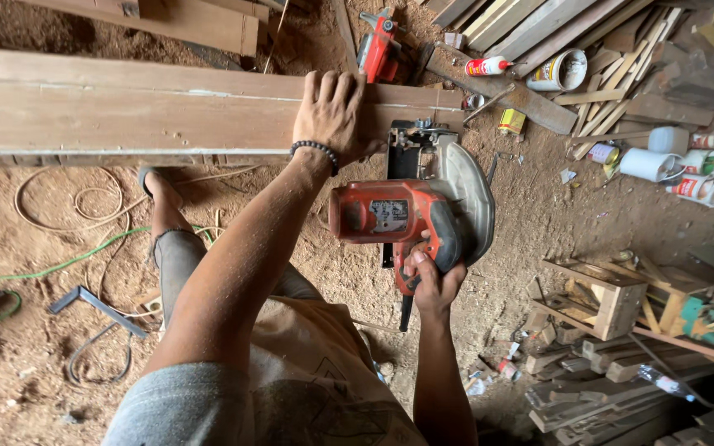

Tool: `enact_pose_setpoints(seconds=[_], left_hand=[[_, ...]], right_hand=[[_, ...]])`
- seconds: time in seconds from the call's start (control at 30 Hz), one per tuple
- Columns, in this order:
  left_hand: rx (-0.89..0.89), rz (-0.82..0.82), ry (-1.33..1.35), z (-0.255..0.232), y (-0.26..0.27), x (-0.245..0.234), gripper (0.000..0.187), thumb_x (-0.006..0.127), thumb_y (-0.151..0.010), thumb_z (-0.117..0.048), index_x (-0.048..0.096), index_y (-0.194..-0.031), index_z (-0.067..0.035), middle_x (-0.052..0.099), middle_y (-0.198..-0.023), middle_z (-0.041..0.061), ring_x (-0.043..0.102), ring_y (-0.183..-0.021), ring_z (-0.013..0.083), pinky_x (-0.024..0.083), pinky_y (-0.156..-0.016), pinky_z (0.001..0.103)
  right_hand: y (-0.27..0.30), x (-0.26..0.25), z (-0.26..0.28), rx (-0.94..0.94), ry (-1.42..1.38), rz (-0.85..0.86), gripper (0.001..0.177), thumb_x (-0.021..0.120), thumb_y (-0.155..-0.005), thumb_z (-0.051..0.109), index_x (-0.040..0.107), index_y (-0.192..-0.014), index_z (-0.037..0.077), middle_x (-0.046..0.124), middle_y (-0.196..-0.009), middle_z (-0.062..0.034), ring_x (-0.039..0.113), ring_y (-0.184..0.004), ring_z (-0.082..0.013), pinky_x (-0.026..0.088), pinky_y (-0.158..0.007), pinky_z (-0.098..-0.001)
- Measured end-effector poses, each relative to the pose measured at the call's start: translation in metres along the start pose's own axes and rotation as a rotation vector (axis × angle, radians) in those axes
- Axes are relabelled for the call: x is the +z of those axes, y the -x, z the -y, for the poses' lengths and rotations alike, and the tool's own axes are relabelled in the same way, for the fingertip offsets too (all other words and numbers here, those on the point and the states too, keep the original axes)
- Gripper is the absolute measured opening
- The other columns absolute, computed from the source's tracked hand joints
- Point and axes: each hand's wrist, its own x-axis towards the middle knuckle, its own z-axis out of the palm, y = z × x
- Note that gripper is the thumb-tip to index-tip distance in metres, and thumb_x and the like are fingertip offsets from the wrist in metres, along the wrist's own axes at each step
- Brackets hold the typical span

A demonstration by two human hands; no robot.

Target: The person measures a piece of wood with a square, marks it, and then cuts through the wood using a circular saw.

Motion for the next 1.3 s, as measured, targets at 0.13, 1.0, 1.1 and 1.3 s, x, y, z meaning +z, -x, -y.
enact_pose_setpoints(seconds=[0.13,1.0,1.1,1.3], left_hand=[[0.002,-0.075,0.024,0.002,0.0,0.008,0.112,0.058,-0.073,-0.093,0.049,-0.143,-0.005,0.053,-0.12,0.011,0.047,-0.107,0.0312,0.033,-0.104,0.049],[0.013,-0.136,0.079,0.0,-0.001,0.019,0.12,0.056,-0.073,-0.097,0.047,-0.147,-0.003,0.055,-0.125,0.013,0.048,-0.112,0.0331,0.03,-0.11,0.054],[0.016,-0.131,0.078,0.0,-0.002,0.025,0.117,0.056,-0.075,-0.092,0.044,-0.15,-0.002,0.054,-0.129,0.015,0.047,-0.118,0.0349,0.029,-0.111,0.056],[0.003,-0.088,0.101,-0.001,-0.004,0.023,0.121,0.055,-0.074,-0.096,0.043,-0.152,-0.004,0.054,-0.131,0.013,0.046,-0.122,0.0345,0.026,-0.113,0.056]], right_hand=[[0.004,-0.014,-0.019,0.007,-0.087,0.047,0.03,0.056,-0.09,0.001,0.054,-0.118,-0.009,0.054,-0.069,-0.0079,0.052,-0.053,-0.0166,0.048,-0.049,-0.029],[0.003,-0.016,-0.023,0.059,-0.099,-0.013,0.024,0.053,-0.091,0.002,0.056,-0.114,-0.005,0.048,-0.067,-0.0087,0.045,-0.05,-0.0171,0.044,-0.048,-0.0318],[0.003,-0.022,-0.033,0.096,-0.113,-0.037,0.025,0.051,-0.089,0.001,0.056,-0.113,-0.005,0.046,-0.067,-0.0084,0.044,-0.051,-0.0179,0.045,-0.049,-0.0325],[0.001,-0.023,-0.031,0.106,-0.158,0.011,0.022,0.052,-0.091,0.001,0.056,-0.113,-0.003,0.047,-0.068,-0.0055,0.047,-0.053,-0.0164,0.045,-0.049,-0.0314]])
